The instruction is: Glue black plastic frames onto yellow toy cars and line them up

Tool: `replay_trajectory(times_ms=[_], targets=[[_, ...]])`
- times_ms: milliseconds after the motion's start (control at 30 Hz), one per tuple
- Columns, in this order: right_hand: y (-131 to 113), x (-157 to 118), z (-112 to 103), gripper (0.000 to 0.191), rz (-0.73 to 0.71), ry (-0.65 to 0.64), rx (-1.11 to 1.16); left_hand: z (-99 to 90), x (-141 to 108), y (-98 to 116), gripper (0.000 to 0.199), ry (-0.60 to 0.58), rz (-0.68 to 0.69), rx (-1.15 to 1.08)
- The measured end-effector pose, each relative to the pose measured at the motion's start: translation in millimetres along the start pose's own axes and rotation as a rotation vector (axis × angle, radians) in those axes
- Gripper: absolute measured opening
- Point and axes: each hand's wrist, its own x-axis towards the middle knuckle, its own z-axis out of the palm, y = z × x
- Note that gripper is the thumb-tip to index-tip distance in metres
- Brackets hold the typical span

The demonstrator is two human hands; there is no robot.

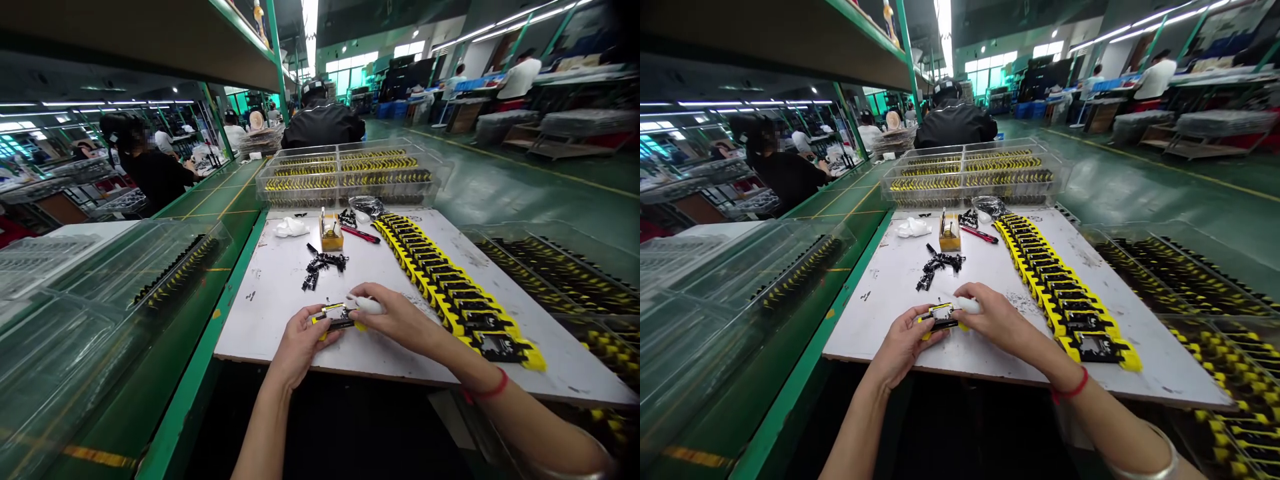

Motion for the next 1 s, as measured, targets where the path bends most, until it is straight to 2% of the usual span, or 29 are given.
replay_trajectory(times_ms=[100, 200, 333, 600, 700, 767, 833, 933, 1000], targets=[[1.0, -7.3, 5.3, 0.036, 0.241, -0.049, 0.126, 2.3, -0.3, 0.2, 0.036, 0.030, 0.006, 0.032], [0.5, -10.6, 9.4, 0.043, 0.374, -0.089, 0.282, 4.1, -0.4, 0.3, 0.036, 0.053, 0.007, 0.051], [-4.0, -12.2, 11.8, 0.041, 0.418, -0.179, 0.490, 3.9, -1.1, 0.6, 0.037, 0.048, -0.002, 0.045], [-15.1, -11.2, 12.2, 0.032, 0.497, -0.206, 0.655, 3.6, -2.5, 1.4, 0.038, 0.047, -0.027, 0.069], [-15.5, -10.2, 11.3, 0.030, 0.541, -0.223, 0.675, 4.4, -2.3, 0.6, 0.039, 0.042, -0.026, 0.083], [-13.2, -9.7, 11.0, 0.030, 0.556, -0.234, 0.600, 5.2, -2.3, 0.0, 0.039, 0.050, -0.030, 0.097], [-8.8, -10.1, 10.8, 0.033, 0.474, -0.163, 0.416, 6.2, -2.3, -0.3, 0.038, 0.070, -0.024, 0.107], [-0.4, -13.0, 10.9, 0.033, 0.175, 0.087, 0.111, 7.6, -2.3, 0.1, 0.037, 0.099, -0.017, 0.119], [4.0, -16.5, 11.7, 0.022, 0.002, 0.158, 0.009, 7.5, -2.3, 0.6, 0.037, 0.093, -0.019, 0.126]])
